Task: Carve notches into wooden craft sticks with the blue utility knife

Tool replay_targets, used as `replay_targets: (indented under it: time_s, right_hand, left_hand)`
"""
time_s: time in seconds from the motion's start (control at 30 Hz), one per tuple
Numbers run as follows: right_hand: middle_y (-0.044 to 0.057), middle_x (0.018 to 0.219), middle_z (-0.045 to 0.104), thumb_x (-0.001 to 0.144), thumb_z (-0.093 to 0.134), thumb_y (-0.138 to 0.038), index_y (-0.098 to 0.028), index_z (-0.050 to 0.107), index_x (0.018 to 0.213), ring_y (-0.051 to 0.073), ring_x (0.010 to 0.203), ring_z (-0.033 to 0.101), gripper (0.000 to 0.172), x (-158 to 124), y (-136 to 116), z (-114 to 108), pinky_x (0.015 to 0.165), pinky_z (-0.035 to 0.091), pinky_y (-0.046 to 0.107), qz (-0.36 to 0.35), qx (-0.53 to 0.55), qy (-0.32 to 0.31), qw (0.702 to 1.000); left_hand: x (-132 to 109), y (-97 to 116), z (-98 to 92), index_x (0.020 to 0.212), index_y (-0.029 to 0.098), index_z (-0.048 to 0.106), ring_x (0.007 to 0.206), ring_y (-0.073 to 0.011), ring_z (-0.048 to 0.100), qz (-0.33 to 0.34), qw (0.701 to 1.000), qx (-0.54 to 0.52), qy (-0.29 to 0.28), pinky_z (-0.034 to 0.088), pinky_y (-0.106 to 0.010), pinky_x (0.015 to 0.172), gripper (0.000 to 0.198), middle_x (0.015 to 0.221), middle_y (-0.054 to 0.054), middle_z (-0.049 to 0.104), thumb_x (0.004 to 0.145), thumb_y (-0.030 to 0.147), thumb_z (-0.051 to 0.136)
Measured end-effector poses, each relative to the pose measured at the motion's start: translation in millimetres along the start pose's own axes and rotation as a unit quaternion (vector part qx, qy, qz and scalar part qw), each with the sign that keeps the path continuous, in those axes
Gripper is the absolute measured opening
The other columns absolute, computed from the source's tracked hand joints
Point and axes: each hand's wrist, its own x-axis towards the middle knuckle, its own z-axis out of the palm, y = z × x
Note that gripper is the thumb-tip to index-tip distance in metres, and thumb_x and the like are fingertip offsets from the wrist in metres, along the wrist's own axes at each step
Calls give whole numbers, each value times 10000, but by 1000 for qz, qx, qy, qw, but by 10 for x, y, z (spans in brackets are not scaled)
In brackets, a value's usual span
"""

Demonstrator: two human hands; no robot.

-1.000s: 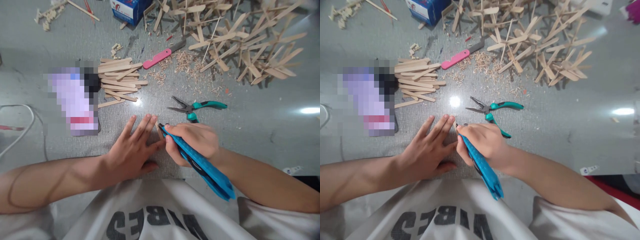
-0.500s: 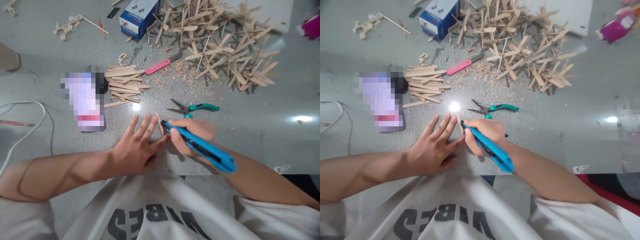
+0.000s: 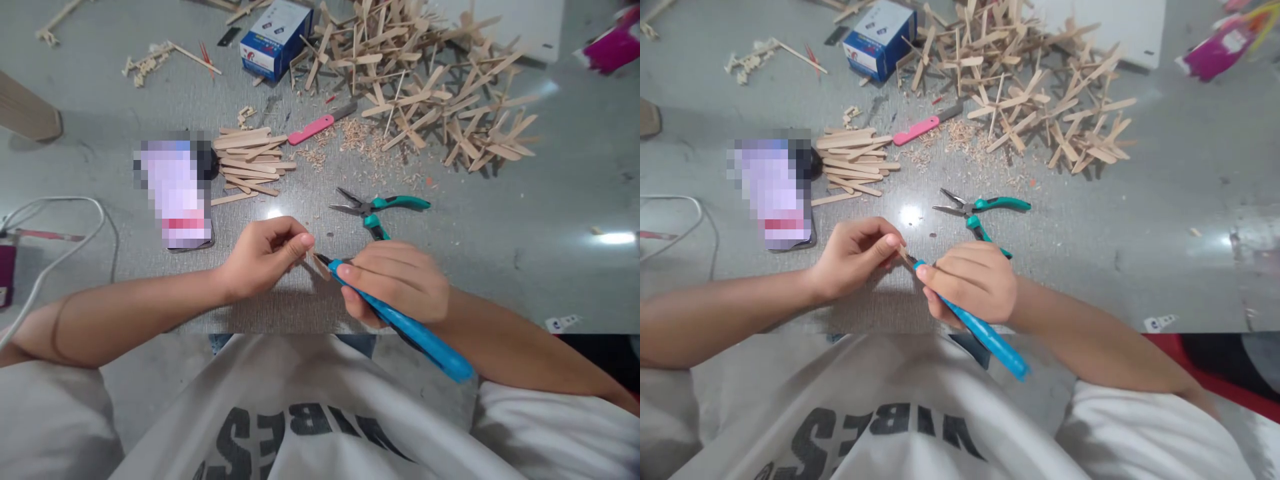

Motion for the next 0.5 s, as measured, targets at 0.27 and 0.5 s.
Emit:
replay_targets:
  time_s: [0.27, 0.5]
  right_hand:
    - [-60, 714, 774, 966, 642, -253, -322, 705, 1135, 157, 544, 733, 193, -41, -5, 99, 458, 601, 261, 101, 31, 65, 992]
    - [-19, 823, 833, 981, 742, -284, -304, 781, 1171, 188, 615, 789, 195, -131, -58, 63, 506, 637, 295, 263, 114, 65, 956]
  left_hand:
    - [14, 11, 6, 830, 142, 679, 527, -74, 605, -11, 998, 21, 54, 515, -171, 504, 295, 667, -14, 693, 988, 386, 731]
    - [11, -40, 2, 843, 135, 676, 508, -64, 612, 10, 997, -9, 81, 527, -146, 476, 389, 671, -22, 699, 975, 489, 770]
